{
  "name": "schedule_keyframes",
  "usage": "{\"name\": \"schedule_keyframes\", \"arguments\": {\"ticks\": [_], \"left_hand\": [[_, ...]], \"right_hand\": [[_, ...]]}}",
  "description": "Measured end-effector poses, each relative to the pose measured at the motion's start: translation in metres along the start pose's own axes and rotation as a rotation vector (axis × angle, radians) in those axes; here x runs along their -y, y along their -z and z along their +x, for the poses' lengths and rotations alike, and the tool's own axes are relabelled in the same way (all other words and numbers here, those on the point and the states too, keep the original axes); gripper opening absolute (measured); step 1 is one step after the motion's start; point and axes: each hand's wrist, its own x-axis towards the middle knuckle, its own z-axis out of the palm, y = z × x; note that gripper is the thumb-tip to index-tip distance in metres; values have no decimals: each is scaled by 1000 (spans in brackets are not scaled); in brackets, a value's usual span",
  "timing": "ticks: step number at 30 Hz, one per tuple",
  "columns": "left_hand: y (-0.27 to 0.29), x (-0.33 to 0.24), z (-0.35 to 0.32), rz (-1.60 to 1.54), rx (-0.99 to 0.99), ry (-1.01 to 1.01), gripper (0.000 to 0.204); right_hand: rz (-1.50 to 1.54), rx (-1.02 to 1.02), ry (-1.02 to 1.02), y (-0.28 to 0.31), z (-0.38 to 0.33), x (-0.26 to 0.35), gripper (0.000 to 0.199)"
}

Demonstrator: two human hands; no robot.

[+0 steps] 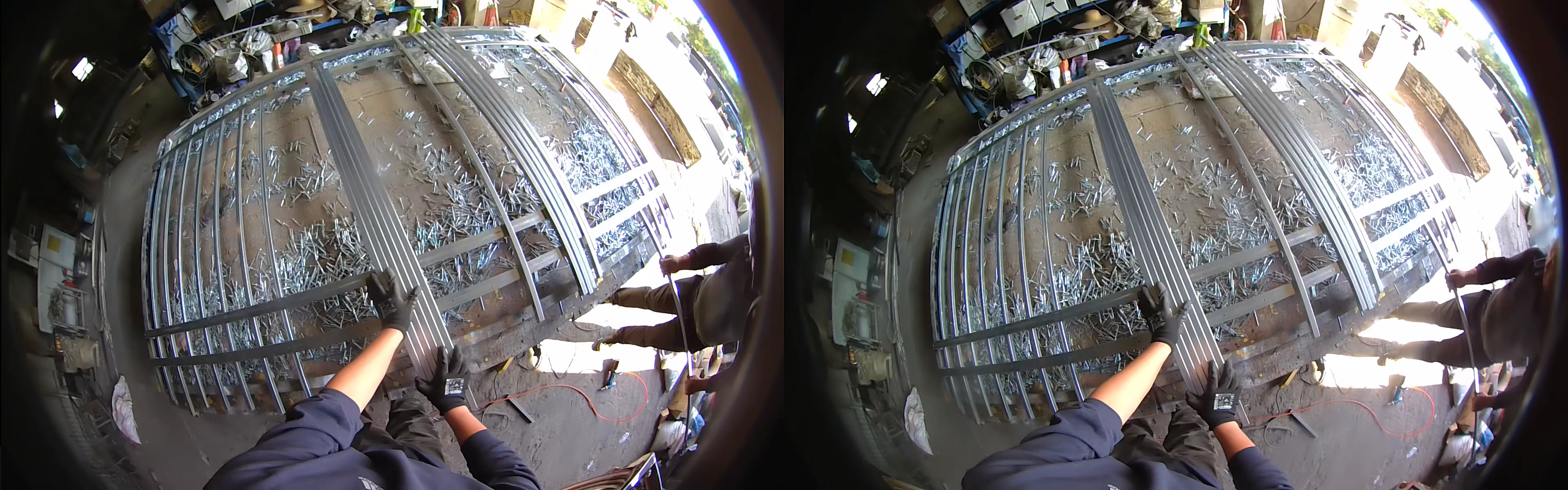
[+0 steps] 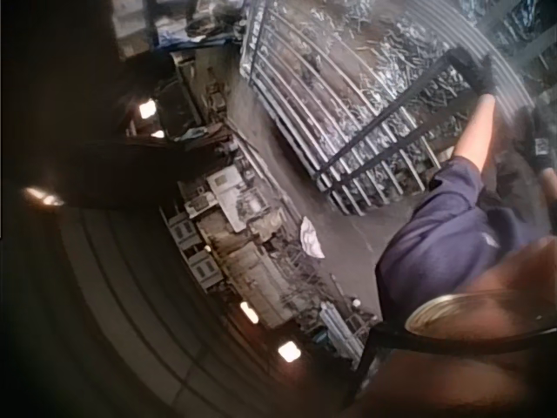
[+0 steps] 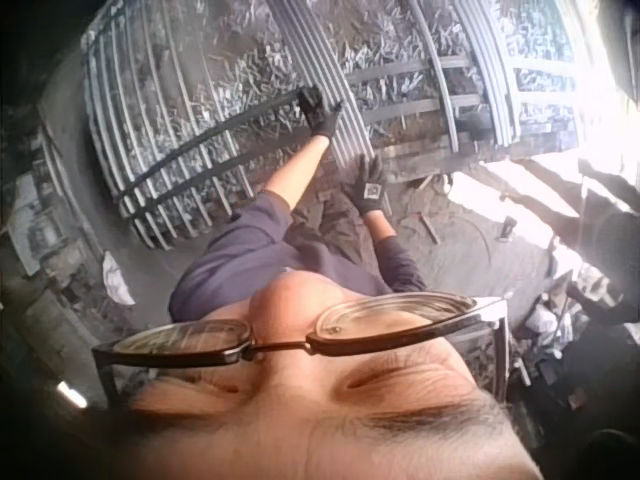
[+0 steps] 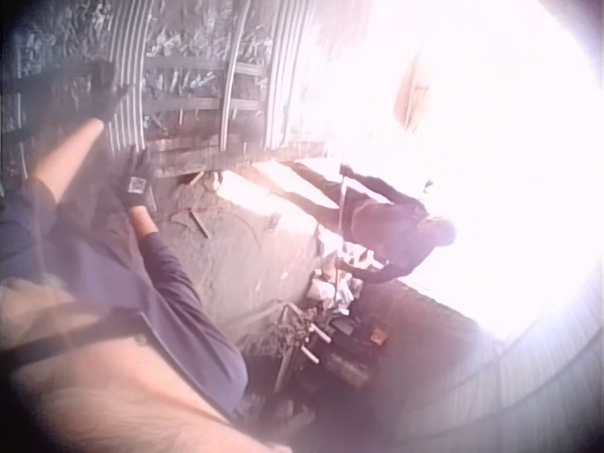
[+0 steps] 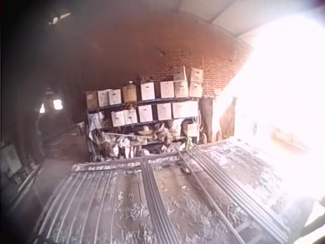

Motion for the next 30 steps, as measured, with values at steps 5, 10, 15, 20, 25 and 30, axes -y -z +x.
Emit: {"name": "schedule_keyframes", "arguments": {"ticks": [5, 10, 15, 20, 25, 30], "left_hand": [[-10, -16, 21, 88, 277, 66, 102], [30, 39, -30, -4, 491, -258, 91], [118, 101, -164, -907, 529, -24, 66], [177, 141, -183, -1785, 1082, 730, 61], [178, 152, -173, -1809, 1148, 829, 35], [156, 169, -219, -1568, 1288, 1079, 34]], "right_hand": [[-38, 10, 35, 4, 17, 7, 110], [-329, 148, 92, -18, 15, 52, 83], [148, 70, 195, -36, -19, 94, 98], [1508, 354, -103, -47, -85, 149, 54], [969, 159, -220, -78, -177, 159, 32], [514, 99, -344, -113, -370, 117, 28]]}}
